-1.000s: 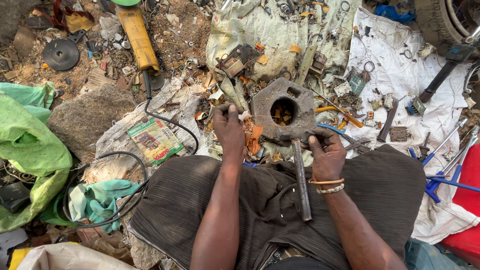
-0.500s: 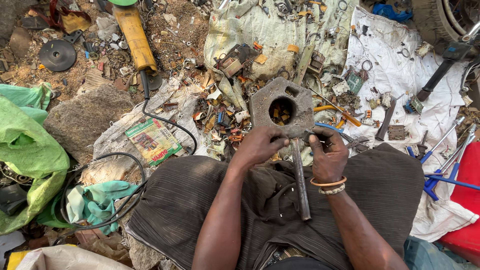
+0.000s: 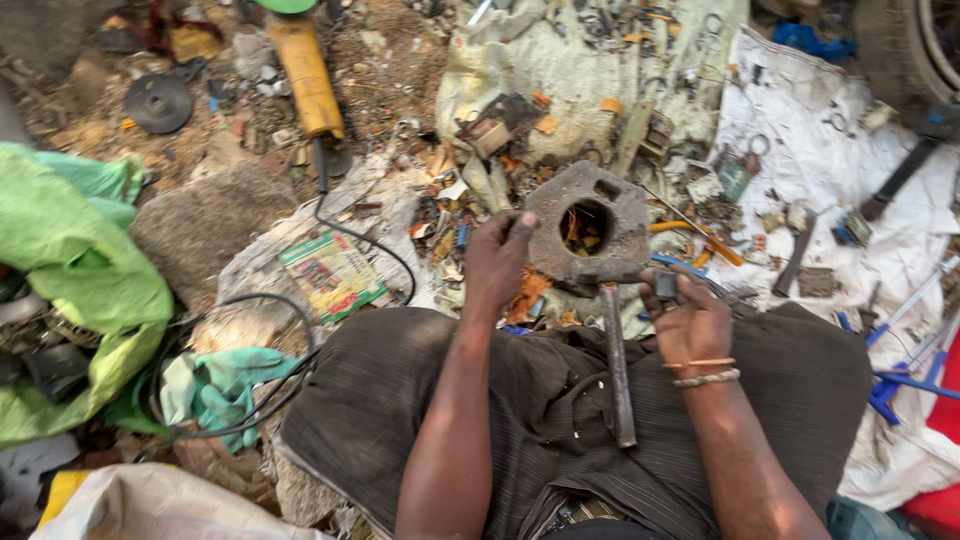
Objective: The person sits on the ground and uses pliers and a hammer to strip copper wire from small electronic components. They repeatedly pull and twist the wire to separate it from the plastic housing, placing the stripped copper into a nearby container.
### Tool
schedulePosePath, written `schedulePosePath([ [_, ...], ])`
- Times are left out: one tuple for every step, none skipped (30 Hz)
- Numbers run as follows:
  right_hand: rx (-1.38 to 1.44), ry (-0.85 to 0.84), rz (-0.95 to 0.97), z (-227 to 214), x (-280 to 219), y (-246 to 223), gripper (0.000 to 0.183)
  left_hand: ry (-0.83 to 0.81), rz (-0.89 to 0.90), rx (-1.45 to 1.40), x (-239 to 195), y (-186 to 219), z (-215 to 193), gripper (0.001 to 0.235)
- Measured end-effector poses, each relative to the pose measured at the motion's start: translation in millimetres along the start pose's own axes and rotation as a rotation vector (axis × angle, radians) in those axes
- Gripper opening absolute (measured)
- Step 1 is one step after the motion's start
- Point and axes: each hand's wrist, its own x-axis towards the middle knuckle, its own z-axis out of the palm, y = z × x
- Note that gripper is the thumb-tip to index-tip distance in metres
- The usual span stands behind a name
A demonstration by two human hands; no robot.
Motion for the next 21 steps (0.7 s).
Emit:
schedulePosePath([
  [0.023,0.042,-0.014,-4,5,-4,0.025,-0.012,0.026,0.038,0,-1,2,0.039],
  [0.043,0.088,-0.028,-6,8,-12,0.027,-0.026,0.048,0.076,-1,-2,4,0.042],
  [0.039,0.078,-0.065,-5,10,-21,0.030,-0.025,0.050,0.129,-3,-3,5,0.043],
  [0.037,0.067,-0.108,1,11,-30,0.033,-0.029,0.055,0.180,-2,-3,9,0.044],
  [0.068,0.097,-0.165,12,8,-39,0.032,-0.034,0.073,0.194,-1,-1,13,0.046],
  [0.098,0.130,-0.216,28,-1,-46,0.031,-0.038,0.084,0.208,-3,-2,16,0.048],
  [0.074,0.139,-0.322,50,-12,-46,0.034,-0.035,0.066,0.201,-5,-3,15,0.048],
  [0.053,0.150,-0.438,75,-27,-44,0.036,-0.041,0.056,0.192,-4,-3,14,0.048],
  [0.033,0.159,-0.555,102,-45,-40,0.039,-0.046,0.045,0.184,-3,-4,13,0.049],
  [0.002,-0.201,-0.630,130,-65,-29,0.041,-0.027,0.075,0.150,-1,-3,12,0.047],
  [-0.041,-0.412,-0.671,155,-84,-20,0.045,-0.007,0.106,0.117,1,-3,11,0.045],
  [-0.079,-0.615,-0.704,176,-104,-9,0.049,0.000,0.134,0.089,1,-4,11,0.043],
  [-0.130,-0.669,-0.705,191,-119,-4,0.056,-0.015,0.092,0.009,2,-5,10,0.040],
  [-0.184,-0.715,-0.702,200,-129,-1,0.063,-0.036,0.044,-0.070,0,-7,9,0.038],
  [-0.245,-0.661,-0.757,205,-126,-4,0.057,-0.056,-0.005,-0.148,-3,-9,8,0.037],
  [-0.306,-0.617,-0.811,208,-118,-7,0.051,-0.057,0.013,-0.223,-2,-11,1,0.036],
  [-0.368,-0.571,-0.865,205,-109,-7,0.046,-0.058,0.030,-0.297,-3,-13,-5,0.036],
  [-0.428,-0.494,-0.799,196,-98,-11,0.040,-0.068,0.047,-0.376,-2,-13,-5,0.036],
  [-0.486,-0.417,-0.731,182,-92,-11,0.035,-0.059,0.033,-0.468,-2,-13,-5,0.036],
  [-0.544,-0.344,-0.670,168,-84,-11,0.030,-0.053,0.025,-0.564,1,-13,-3,0.037],
  [-0.613,-0.290,-0.636,153,-78,-8,0.026,-0.047,0.017,-0.661,5,-12,1,0.038],
])
